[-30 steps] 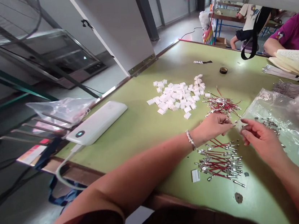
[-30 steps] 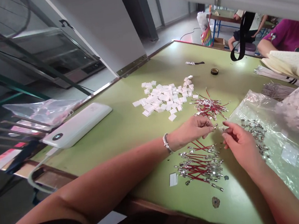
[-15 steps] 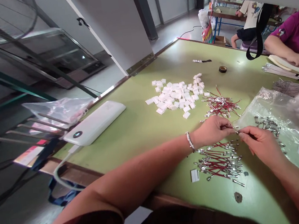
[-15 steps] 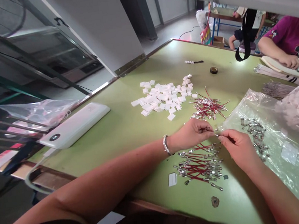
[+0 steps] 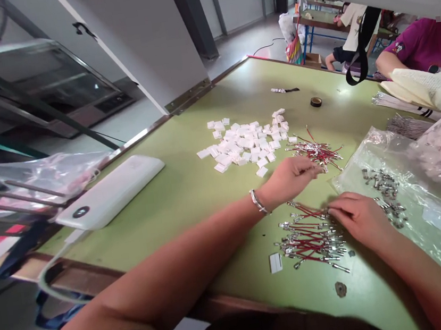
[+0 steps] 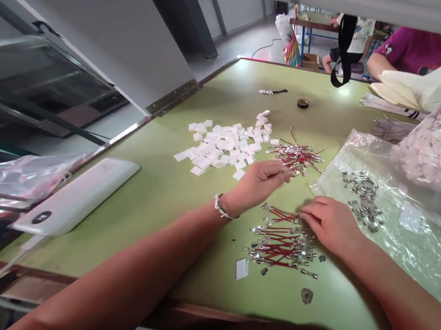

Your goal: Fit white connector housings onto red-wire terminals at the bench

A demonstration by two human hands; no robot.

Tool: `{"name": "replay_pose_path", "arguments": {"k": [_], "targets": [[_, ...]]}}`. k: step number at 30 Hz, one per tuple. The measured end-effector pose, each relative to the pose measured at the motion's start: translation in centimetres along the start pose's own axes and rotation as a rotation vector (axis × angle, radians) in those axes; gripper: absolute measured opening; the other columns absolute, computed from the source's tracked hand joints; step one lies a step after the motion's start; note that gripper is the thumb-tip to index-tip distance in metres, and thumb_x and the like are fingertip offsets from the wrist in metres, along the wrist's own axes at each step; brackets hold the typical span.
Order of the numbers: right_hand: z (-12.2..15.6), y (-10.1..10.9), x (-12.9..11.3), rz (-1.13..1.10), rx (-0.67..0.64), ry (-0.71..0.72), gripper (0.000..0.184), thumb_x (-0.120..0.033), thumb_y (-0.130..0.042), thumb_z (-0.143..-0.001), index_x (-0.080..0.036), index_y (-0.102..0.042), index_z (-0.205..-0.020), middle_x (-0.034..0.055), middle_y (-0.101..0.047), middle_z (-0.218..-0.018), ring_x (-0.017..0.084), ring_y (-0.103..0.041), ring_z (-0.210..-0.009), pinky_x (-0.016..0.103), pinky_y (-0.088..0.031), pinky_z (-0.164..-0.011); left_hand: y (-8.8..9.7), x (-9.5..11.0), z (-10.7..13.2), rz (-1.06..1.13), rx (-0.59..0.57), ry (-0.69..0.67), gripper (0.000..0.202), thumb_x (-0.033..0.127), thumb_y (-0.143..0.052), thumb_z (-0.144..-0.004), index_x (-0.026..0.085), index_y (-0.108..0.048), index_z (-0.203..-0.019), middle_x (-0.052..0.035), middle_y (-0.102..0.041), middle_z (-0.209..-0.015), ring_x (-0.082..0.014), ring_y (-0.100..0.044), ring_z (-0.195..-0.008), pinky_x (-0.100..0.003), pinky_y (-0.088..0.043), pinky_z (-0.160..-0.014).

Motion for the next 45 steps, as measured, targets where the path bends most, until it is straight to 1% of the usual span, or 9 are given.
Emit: {"name": "replay_pose_path", "arguments": {"k": [3,7,10,15,21,28,37,41,45], "targets": [[-0.5,2.1,1.8,0.079,0.064,-0.057,0.029,-0.041,-0.051,-0.089,-0.025,-0.074,-0.082,0.0029,-0.07,-0.079,0.017,-0.061,-0.071,0.03,-0.046,-0.067,-1.0,-0.7,0.1,0.053,-0.089,0.104,0.031,0.035,-0.05,-0.09,0.016,-0.065,-0.07,0.002,-0.055,-0.06,-0.0096,-0.046,-0.061,-0.023,-0.04,-0.061],[-1.3,6.5,7.2,0.521,0.257,-0.426,0.036,-0.044,-0.048,-0.089,-0.019,-0.073,-0.082,0.008,-0.065,-0.08,0.019,-0.057,-0.065,0.031,-0.037,-0.055,-2.3,-0.6,0.4,0.109,-0.154,0.131,0.033,0.035,-0.044,-0.093,0.015,-0.07,-0.086,0.0031,-0.051,-0.06,-0.0095,-0.043,-0.059,-0.023,-0.039,-0.061],[-2.0,6.3,9.1,0.737,0.174,-0.496,0.035,-0.041,-0.045,-0.091,-0.017,-0.071,-0.088,0.0129,-0.063,-0.09,0.023,-0.059,-0.075,0.032,-0.035,-0.054,-2.5,-0.6,0.5,0.098,-0.156,0.141,0.033,0.033,-0.043,-0.093,0.016,-0.071,-0.092,0.0025,-0.053,-0.064,-0.01,-0.046,-0.061,-0.023,-0.04,-0.063],[-2.0,5.1,8.4,0.879,0.147,-0.392,0.031,-0.027,-0.043,-0.092,-0.016,-0.069,-0.082,0.0136,-0.064,-0.089,0.023,-0.06,-0.082,0.03,-0.035,-0.054,-3.0,-0.6,0.6,0.069,-0.186,0.102,0.028,0.029,-0.047,-0.091,0.016,-0.071,-0.086,-0.0004,-0.065,-0.076,-0.0111,-0.054,-0.071,-0.023,-0.043,-0.069],[-0.7,5.7,4.5,0.583,0.364,-0.145,0.031,-0.031,-0.042,-0.093,-0.018,-0.07,-0.093,0.0091,-0.07,-0.085,0.021,-0.061,-0.072,0.032,-0.043,-0.064,-3.4,-0.6,0.8,0.042,-0.171,0.053,0.027,0.036,-0.053,-0.089,0.017,-0.072,-0.081,0.0005,-0.064,-0.071,-0.0101,-0.054,-0.066,-0.022,-0.041,-0.063],[-0.6,2.8,0.1,0.06,0.289,0.059,0.024,-0.031,-0.048,-0.091,-0.023,-0.07,-0.093,0.0036,-0.066,-0.076,0.017,-0.059,-0.068,0.029,-0.046,-0.064,-3.4,0.0,1.2,-0.054,-0.199,-0.015,0.026,0.032,-0.051,-0.091,0.019,-0.073,-0.088,-0.0008,-0.068,-0.076,-0.0108,-0.057,-0.07,-0.023,-0.041,-0.065],[-0.5,0.6,0.6,-0.002,-0.001,-0.027,0.024,-0.029,-0.05,-0.087,-0.022,-0.07,-0.076,0.0016,-0.065,-0.066,0.015,-0.058,-0.06,0.027,-0.044,-0.058,-5.4,1.9,2.5,-0.609,-0.382,-0.4,0.016,0.013,-0.053,-0.083,0.019,-0.066,-0.077,-0.0026,-0.064,-0.073,-0.0149,-0.054,-0.068,-0.028,-0.031,-0.054],[-0.6,0.5,1.6,-0.014,0.003,-0.103,0.025,-0.032,-0.049,-0.087,-0.023,-0.073,-0.086,0.0033,-0.073,-0.079,0.018,-0.065,-0.07,0.029,-0.048,-0.066,-5.1,1.7,2.2,-0.613,-0.394,-0.323,0.017,0.017,-0.051,-0.084,0.019,-0.065,-0.076,-0.0021,-0.061,-0.07,-0.0145,-0.053,-0.065,-0.028,-0.034,-0.055],[-1.4,4.1,4.8,0.269,0.186,-0.196,0.031,-0.036,-0.046,-0.091,-0.024,-0.073,-0.099,0.006,-0.072,-0.094,0.021,-0.064,-0.082,0.033,-0.047,-0.071,-4.3,1.1,1.6,-0.52,-0.392,-0.186,0.021,0.029,-0.053,-0.086,0.018,-0.066,-0.074,-0.0032,-0.061,-0.073,-0.0148,-0.054,-0.068,-0.027,-0.037,-0.059]]}}
Point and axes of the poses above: each hand's wrist, its own z-axis away from the middle knuckle, its own y-axis out of the back of the hand, x = y × z, the point moved 8 cm from there along -z, towards the middle knuckle
